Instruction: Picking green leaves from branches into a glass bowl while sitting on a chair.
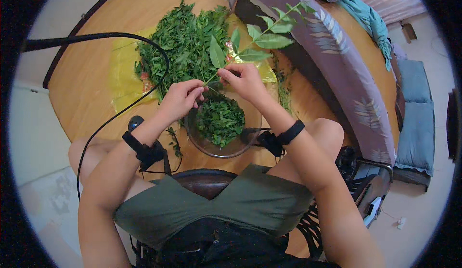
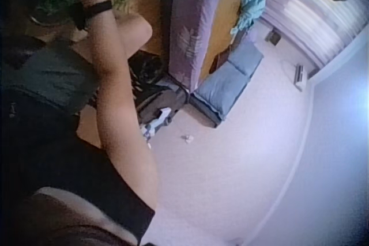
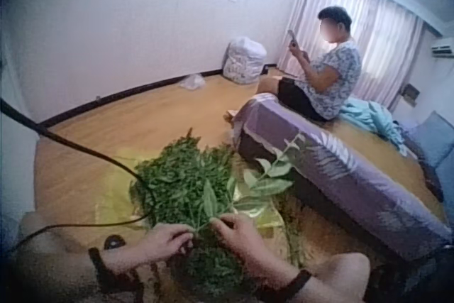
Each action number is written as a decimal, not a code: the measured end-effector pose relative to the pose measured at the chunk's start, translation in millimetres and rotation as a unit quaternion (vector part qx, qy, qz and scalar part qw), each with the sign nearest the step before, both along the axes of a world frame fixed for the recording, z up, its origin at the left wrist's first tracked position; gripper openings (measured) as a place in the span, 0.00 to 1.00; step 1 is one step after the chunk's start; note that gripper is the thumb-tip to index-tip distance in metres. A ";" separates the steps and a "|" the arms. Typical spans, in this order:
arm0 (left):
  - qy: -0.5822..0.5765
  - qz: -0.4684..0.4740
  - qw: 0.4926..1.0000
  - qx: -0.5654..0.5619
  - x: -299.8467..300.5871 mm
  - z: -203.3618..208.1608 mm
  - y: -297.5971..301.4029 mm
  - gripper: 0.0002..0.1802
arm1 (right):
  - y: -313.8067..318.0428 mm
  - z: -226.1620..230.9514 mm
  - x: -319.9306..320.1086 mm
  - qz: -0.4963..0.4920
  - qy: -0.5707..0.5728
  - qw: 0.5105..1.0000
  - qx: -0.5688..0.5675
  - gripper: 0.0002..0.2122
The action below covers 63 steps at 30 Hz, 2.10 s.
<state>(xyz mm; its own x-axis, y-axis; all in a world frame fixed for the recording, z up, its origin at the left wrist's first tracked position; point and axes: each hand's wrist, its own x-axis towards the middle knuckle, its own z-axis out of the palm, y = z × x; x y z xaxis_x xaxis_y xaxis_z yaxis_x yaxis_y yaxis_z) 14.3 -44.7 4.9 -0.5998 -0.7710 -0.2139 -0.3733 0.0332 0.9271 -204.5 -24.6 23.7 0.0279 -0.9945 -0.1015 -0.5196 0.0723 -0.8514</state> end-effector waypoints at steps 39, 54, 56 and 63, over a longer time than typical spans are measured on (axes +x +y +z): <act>0.053 -0.025 0.998 -0.028 -3.5 -29.3 -23.3 0.17 | 11.2 -6.6 23.0 0.022 0.150 0.965 -0.214 0.11; 0.018 0.068 0.982 -0.176 -4.3 -40.4 -21.4 0.12 | 16.6 5.3 30.4 0.079 0.150 0.970 -0.174 0.09; 0.015 0.161 0.979 -0.125 8.1 -45.0 -40.9 0.13 | 21.0 7.0 25.4 0.101 0.162 0.962 -0.194 0.08; 0.120 0.166 0.979 0.019 22.7 -31.9 -54.1 0.11 | 30.9 -14.2 7.6 0.112 0.217 0.970 -0.007 0.11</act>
